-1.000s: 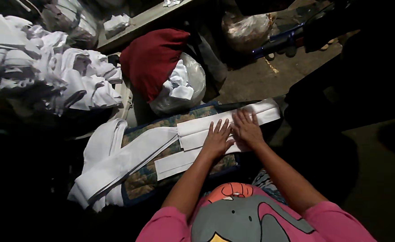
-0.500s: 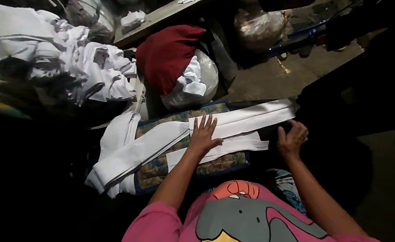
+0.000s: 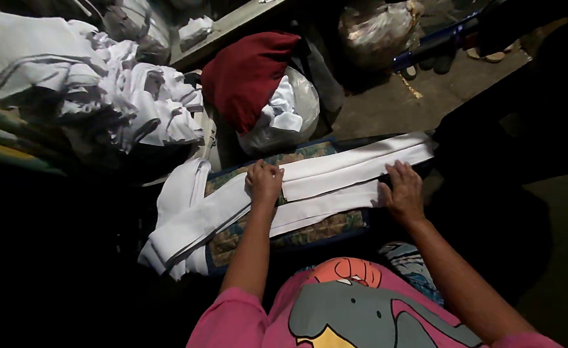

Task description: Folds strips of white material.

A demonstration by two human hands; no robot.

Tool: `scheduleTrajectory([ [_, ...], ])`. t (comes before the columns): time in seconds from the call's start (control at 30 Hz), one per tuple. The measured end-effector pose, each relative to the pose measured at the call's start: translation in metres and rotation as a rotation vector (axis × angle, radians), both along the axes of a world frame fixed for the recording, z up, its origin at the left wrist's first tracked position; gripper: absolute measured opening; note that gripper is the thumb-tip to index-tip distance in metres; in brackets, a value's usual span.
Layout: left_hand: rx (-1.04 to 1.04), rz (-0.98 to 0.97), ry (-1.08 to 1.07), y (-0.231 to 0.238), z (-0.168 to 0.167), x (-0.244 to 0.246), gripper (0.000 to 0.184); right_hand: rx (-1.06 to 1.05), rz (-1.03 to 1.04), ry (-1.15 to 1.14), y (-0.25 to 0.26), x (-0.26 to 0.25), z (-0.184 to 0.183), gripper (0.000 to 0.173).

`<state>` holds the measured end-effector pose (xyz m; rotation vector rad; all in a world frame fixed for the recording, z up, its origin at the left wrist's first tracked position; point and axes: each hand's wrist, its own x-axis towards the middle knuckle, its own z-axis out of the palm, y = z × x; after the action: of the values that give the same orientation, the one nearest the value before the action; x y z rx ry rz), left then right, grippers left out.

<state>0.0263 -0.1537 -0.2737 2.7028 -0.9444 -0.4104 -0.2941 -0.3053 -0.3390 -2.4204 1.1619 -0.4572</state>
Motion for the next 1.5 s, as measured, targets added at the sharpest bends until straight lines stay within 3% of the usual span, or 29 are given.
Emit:
scheduleTrajectory([
  [0.13, 0.0, -0.024, 0.008, 0.002, -0.001, -0.002, 0.033, -0.029, 0.182, 0.155, 0.0, 0.026, -0.011, 0.071],
  [0.27, 0.016, -0.02, 0.036, 0.002, -0.005, 0.0, 0.027, -0.016, 0.219, 0.269, 0.003, 0.034, -0.015, 0.071],
  [0.6, -0.039, 0.004, 0.089, -0.001, -0.01, 0.004, 0.03, 0.009, 0.227, 0.279, 0.003, 0.033, -0.012, 0.067],
  [1.3, 0.067, -0.133, -0.236, -0.008, -0.027, -0.006, 0.038, 0.043, 0.232, 0.316, 0.0, 0.032, -0.012, 0.064],
  [1.5, 0.109, -0.137, -0.236, -0.007, -0.031, -0.006, 0.042, 0.032, 0.217, 0.299, 0.011, 0.04, -0.008, 0.07],
])
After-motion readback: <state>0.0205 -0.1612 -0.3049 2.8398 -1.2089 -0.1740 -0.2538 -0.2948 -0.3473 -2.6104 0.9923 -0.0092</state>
